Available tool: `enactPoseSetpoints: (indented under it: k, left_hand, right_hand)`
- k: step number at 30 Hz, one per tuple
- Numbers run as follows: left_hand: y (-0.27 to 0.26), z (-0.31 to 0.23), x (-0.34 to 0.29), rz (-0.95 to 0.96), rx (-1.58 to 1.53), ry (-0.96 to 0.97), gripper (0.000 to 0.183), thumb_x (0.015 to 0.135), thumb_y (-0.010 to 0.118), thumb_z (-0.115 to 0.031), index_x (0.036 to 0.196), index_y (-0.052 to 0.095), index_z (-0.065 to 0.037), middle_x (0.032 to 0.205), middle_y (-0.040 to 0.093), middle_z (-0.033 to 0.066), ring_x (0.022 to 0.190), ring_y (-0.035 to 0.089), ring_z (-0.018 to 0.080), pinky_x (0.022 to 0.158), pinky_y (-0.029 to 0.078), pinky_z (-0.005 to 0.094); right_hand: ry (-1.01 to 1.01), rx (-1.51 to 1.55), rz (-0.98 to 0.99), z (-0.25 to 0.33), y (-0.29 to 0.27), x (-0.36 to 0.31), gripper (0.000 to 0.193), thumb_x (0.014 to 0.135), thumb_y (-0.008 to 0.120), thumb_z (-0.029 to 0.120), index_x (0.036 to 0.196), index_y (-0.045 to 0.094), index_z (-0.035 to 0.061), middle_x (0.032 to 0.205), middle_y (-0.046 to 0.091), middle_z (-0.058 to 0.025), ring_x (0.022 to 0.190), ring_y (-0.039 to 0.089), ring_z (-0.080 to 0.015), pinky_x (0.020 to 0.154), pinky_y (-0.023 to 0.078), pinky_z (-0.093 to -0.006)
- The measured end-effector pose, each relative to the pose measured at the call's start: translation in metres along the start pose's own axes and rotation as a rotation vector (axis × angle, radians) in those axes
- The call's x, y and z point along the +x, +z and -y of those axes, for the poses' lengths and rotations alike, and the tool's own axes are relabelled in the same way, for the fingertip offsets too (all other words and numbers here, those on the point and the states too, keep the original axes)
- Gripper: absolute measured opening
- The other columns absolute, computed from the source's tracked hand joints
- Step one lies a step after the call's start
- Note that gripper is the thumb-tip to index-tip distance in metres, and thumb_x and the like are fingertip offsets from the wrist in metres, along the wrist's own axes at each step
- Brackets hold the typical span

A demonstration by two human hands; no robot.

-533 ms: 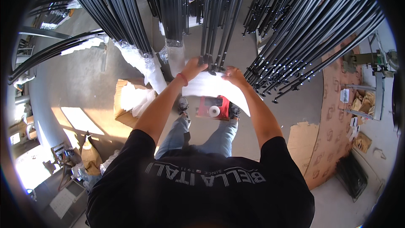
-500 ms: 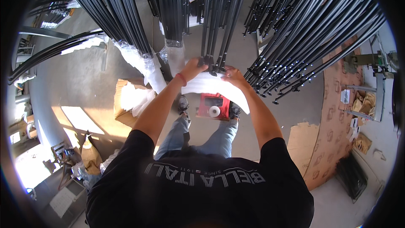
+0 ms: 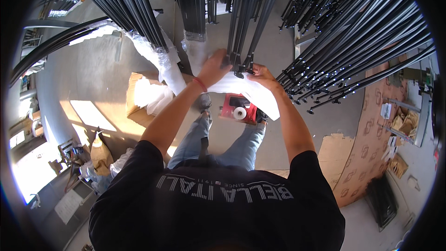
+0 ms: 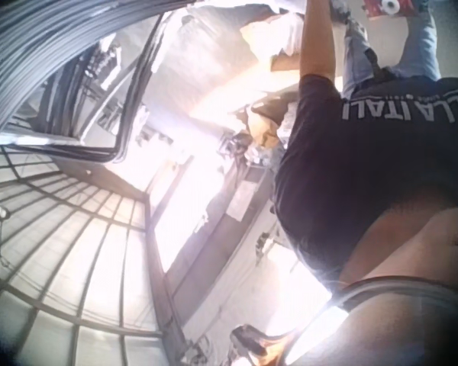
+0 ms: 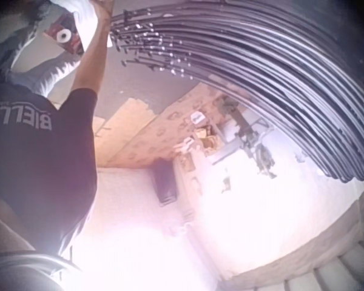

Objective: The person wraps the ends of black metal rods with plastic wrap. They pull the film from a roll and wind it around the grouped ends of the rods multiple times.

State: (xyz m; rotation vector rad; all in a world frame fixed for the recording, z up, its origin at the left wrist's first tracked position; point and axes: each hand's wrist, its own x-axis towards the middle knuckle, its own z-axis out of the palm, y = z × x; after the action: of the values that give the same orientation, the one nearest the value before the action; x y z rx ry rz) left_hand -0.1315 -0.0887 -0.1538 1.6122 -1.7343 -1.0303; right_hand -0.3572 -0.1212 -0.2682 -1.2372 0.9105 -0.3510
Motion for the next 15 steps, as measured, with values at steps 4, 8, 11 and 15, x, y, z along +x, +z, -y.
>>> enactPoseSetpoints:
  k: [4, 8, 11, 15]
  left_hand:
    - [0.017, -0.013, -0.008, -0.297, 0.135, -0.094, 0.028, 0.070, 0.060, -0.009, 0.094, 0.049, 0.000, 0.078, 0.055, 0.0194, 0.077, 0.054, 0.0342, 0.066, 0.043, 0.0399]
    - [0.026, -0.020, -0.016, -0.595, 0.296, 0.086, 0.025, 0.068, 0.057, -0.005, 0.091, 0.048, -0.001, 0.073, 0.053, 0.0162, 0.069, 0.054, 0.0355, 0.061, 0.043, 0.0421]
    - [0.030, -0.029, -0.020, -0.515, 0.278, -0.012, 0.023, 0.067, 0.054, -0.002, 0.089, 0.048, 0.000, 0.081, 0.051, 0.0167, 0.073, 0.052, 0.0361, 0.062, 0.042, 0.0429]
    - [0.032, -0.028, -0.026, -0.438, 0.039, -0.172, 0.016, 0.067, 0.055, -0.002, 0.083, 0.052, 0.000, 0.084, 0.050, 0.0168, 0.074, 0.052, 0.0340, 0.062, 0.043, 0.0402]
  right_hand:
    - [-0.032, -0.105, -0.045, -0.003, 0.004, 0.002, 0.021, 0.072, 0.061, 0.001, 0.091, 0.054, 0.0011, 0.087, 0.057, -0.0022, 0.081, 0.052, -0.0101, 0.073, 0.042, -0.0243]
    - [-0.010, -0.143, -0.086, 0.033, 0.013, -0.012, 0.014, 0.071, 0.060, 0.001, 0.078, 0.048, 0.0025, 0.073, 0.050, 0.0002, 0.070, 0.047, -0.0098, 0.063, 0.040, -0.0234]
    - [-0.008, -0.131, -0.120, 0.036, 0.016, -0.014, 0.014, 0.071, 0.060, 0.000, 0.078, 0.047, 0.0028, 0.074, 0.051, -0.0003, 0.069, 0.047, -0.0096, 0.062, 0.040, -0.0227]
    - [-0.057, 0.088, -0.212, 0.067, 0.033, -0.024, 0.017, 0.071, 0.058, -0.001, 0.087, 0.052, 0.0022, 0.081, 0.055, -0.0012, 0.071, 0.048, -0.0096, 0.065, 0.041, -0.0223]
